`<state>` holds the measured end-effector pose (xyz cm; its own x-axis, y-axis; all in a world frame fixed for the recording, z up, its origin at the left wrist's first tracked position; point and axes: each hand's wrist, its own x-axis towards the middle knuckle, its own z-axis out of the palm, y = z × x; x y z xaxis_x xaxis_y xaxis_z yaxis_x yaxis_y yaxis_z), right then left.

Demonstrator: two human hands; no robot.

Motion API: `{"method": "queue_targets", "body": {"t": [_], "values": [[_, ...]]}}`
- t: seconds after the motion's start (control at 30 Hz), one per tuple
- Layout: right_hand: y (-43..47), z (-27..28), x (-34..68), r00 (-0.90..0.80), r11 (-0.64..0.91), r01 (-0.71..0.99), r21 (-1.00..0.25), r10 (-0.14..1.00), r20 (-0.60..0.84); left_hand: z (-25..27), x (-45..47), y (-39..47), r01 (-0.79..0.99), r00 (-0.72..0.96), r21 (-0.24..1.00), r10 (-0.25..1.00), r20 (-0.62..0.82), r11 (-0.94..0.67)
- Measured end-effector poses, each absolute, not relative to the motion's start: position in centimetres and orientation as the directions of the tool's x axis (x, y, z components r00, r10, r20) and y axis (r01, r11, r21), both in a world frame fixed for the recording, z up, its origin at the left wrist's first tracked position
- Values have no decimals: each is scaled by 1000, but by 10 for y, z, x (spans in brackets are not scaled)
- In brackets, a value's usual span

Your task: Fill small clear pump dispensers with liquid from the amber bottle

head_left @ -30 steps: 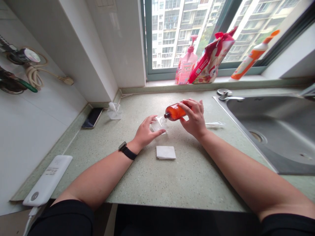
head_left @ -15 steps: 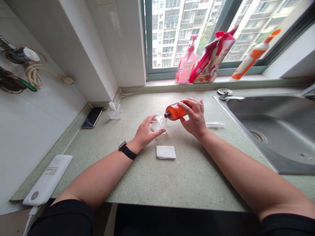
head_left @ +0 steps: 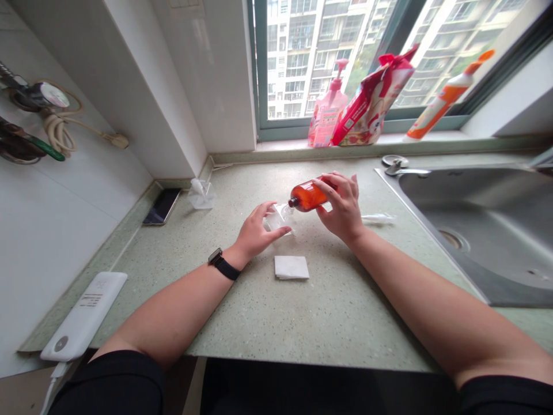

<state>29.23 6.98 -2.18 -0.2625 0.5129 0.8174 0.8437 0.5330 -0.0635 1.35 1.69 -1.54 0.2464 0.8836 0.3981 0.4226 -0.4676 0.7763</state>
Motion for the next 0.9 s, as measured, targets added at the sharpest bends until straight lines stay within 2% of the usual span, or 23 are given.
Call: {"method": "queue_targets", "body": {"t": [0.9], "values": [[72, -23, 294, -269, 559, 827, -62, 490, 829, -17, 13, 18, 422, 251, 765, 874, 416, -485]]}}
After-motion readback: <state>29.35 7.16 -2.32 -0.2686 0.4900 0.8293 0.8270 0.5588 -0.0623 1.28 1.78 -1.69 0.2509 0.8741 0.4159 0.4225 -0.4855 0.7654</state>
